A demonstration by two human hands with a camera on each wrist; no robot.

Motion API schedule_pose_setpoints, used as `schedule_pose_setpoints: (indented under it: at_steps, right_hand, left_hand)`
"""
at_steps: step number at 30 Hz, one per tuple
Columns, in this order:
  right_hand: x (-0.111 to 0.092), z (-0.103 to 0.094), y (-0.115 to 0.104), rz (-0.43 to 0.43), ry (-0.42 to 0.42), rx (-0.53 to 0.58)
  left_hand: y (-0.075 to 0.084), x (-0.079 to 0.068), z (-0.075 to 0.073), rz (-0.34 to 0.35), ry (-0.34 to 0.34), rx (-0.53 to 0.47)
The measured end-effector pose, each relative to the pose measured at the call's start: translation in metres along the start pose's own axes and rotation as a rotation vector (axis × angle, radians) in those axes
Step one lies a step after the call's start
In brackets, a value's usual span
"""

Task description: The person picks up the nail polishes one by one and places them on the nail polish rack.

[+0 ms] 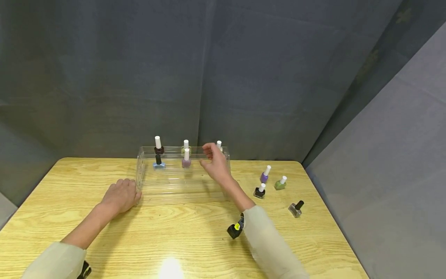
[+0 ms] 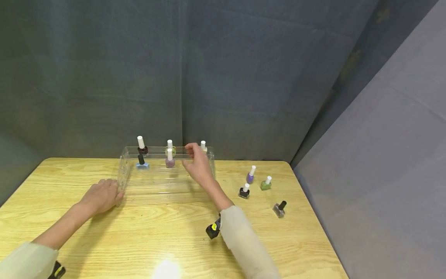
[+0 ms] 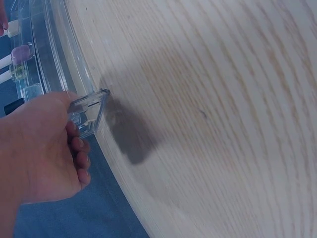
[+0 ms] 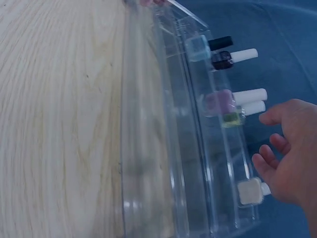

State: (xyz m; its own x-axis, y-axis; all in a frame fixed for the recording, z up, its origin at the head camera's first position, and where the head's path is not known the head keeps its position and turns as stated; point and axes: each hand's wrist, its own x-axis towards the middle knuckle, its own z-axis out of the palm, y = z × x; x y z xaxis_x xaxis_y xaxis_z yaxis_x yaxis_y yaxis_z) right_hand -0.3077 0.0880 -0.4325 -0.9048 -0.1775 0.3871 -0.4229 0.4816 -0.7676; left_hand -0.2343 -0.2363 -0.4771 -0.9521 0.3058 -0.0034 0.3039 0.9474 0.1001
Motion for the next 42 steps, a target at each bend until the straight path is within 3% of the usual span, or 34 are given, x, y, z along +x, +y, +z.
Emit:
schedule_pose_setpoints:
  at_steps: [8, 16, 23, 31, 42]
  right_hand:
    - [-0.011, -0.034, 0.000, -0.024, 0.036, 0.016]
    - [-0.027, -0.075, 0.000, 0.026, 0.098, 0.059]
    - [-0.049, -0.112, 0.020, 0.081, 0.117, -0.008]
    - [-0.081, -0.140, 0.051, 0.187, 0.074, 0.012]
    - [-0.108, -0.146, 0.090, 0.269, -0.072, 0.097]
  left_hand:
    - [-0.001, 0.001, 0.000, -0.005, -0.005, -0.010]
    - [-0.001, 0.001, -0.001, -0.004, -0.016, -0.016]
    - [0.001, 0.001, -0.003, 0.002, -0.017, -0.024]
    - [0.001, 0.000, -0.002, 0.004, -0.007, -0.016]
    - [0.000, 0.000, 0.001, 0.004, 0.004, -0.023]
